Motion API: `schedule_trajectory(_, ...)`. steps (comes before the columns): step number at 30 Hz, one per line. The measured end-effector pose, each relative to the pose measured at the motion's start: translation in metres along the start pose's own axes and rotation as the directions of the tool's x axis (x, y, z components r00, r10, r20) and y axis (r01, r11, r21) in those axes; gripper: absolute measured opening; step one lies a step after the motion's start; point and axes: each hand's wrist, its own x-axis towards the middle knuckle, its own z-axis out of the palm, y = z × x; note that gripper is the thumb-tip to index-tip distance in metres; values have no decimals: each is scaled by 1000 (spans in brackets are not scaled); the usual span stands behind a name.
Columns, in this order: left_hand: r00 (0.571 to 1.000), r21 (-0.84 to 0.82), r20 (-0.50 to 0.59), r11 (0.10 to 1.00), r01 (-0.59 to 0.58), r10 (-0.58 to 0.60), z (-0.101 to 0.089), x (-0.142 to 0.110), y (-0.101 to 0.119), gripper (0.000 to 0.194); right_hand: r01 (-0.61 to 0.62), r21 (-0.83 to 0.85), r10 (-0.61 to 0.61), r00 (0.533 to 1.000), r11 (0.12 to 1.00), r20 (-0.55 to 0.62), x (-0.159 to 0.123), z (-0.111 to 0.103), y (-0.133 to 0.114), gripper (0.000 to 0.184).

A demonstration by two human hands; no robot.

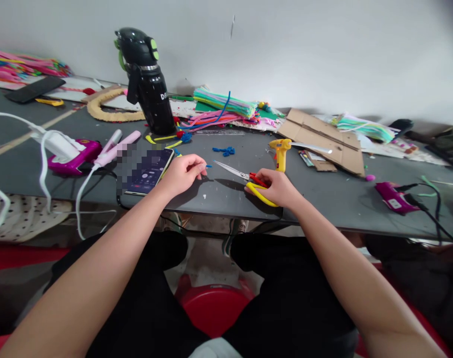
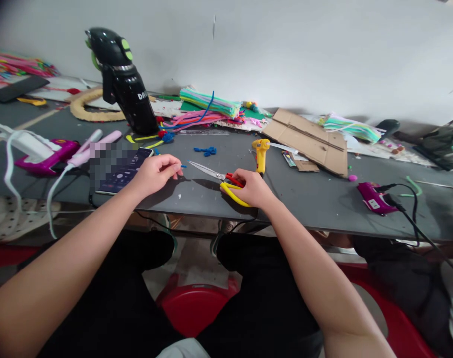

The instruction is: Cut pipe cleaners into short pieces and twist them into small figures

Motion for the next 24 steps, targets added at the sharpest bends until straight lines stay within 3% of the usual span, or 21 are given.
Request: schedule_trajectory(24,1000,-4,-8,1000,-6,6,0,-1,1,18,39,-53,-38,999,998,17,1,1,1,42)
